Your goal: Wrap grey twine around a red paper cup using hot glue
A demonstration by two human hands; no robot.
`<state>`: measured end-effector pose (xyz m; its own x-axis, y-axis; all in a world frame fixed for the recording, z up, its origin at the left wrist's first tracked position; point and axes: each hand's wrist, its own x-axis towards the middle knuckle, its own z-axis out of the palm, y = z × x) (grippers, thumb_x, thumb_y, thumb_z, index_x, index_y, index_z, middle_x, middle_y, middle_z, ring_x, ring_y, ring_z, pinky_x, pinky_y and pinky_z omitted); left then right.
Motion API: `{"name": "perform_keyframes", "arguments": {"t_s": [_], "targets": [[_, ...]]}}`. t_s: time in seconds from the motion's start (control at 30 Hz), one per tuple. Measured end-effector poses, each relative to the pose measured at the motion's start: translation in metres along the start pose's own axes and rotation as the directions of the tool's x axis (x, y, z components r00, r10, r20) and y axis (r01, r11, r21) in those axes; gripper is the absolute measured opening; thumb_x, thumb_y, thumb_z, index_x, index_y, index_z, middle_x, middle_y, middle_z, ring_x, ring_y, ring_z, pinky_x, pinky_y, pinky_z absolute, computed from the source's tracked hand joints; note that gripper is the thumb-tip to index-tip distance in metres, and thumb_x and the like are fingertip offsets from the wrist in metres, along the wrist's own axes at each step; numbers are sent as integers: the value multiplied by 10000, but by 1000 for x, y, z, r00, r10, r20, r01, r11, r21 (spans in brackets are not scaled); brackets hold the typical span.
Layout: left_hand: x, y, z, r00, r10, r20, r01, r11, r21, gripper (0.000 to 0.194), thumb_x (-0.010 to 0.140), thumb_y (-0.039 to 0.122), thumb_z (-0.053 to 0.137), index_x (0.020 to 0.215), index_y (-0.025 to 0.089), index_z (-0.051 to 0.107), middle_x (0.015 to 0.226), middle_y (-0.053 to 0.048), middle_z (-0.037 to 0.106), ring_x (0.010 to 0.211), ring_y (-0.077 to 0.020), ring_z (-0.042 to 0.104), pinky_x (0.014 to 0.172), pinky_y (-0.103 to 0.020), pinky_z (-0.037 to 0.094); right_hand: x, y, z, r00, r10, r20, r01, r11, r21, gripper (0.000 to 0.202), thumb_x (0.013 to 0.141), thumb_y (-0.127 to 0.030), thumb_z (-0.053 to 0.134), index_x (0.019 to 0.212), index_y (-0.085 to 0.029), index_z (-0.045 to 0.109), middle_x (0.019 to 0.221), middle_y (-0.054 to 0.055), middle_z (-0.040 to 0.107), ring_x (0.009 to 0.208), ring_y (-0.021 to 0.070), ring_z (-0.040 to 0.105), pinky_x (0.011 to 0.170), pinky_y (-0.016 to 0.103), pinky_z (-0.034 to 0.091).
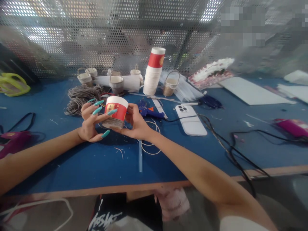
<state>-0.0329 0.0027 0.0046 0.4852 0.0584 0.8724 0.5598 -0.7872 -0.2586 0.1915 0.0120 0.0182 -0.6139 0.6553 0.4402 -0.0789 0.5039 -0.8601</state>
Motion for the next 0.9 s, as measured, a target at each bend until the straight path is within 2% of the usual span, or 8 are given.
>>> {"name": "perform_keyframes", "arguments": {"t_s": [0.13,0.3,0.47,0.53,0.6,0.67,0.73,0.9], "targets": [[0,0,-1,999,38,22,-38,999,35,615,926,559,343,1470,279,402,1072,-47,718,1167,-269,601,1228,-445,176,0,-6,0,1000,2,26,-2,1000,-6,697,720,-427,823,1174,-272,317,1367,163,550,1258,286,612,1037,499,543],[9,5,-5,985,173,-7,-173,983,-69,529,958,472,426,1439,254,459,968,-16,757,1077,-233,656,1238,-420,169,-2,-12,-1,999,0,53,7,992,-127,695,705,-377,824,1195,-251,348,1265,150,635,1160,275,668,969,456,565],[15,11,-9,949,263,174,-232,956,-182,509,988,469,407,1417,209,494,1174,-92,753,1146,-231,673,1249,-445,126,-4,-10,1,999,30,37,-17,951,-309,678,681,-306,802,1188,-256,354,1153,112,659,1037,281,706,898,464,579],[7,9,-6,959,244,147,-216,959,-182,551,970,525,416,1461,275,414,1171,-53,754,1164,-236,662,1255,-494,128,-3,-8,2,1000,5,-3,-6,972,-234,712,690,-334,805,1211,-273,324,1264,136,603,1114,286,679,943,477,572],[-5,3,0,993,113,36,-108,986,-123,668,915,644,408,1512,378,271,1171,-18,739,1244,-272,612,1237,-552,158,0,-5,3,999,-13,-45,9,995,-97,754,699,-398,810,1224,-309,278,1397,146,507,1190,277,641,984,478,566],[-14,-2,5,998,-62,-6,62,996,-57,861,843,771,348,1560,338,152,1283,-83,660,1358,-324,517,1204,-579,218,2,-2,1,997,-14,-70,15,1000,13,775,709,-458,801,1228,-349,236,1479,130,421,1197,253,631,996,464,569],[-18,-7,7,990,-140,11,140,988,-72,919,843,772,317,1581,305,30,1378,-114,578,1459,-334,393,1179,-580,263,3,-1,-1,999,-7,-45,10,997,77,761,725,-487,786,1236,-361,236,1509,116,382,1154,229,644,983,447,577],[-8,-5,6,998,-54,-33,48,986,-158,829,907,609,372,1592,230,101,1433,-116,542,1501,-304,293,1218,-522,218,-3,-5,-4,995,40,87,-47,995,89,784,794,-542,718,1343,-373,185,1503,107,394,1194,242,610,937,435,590]]}}
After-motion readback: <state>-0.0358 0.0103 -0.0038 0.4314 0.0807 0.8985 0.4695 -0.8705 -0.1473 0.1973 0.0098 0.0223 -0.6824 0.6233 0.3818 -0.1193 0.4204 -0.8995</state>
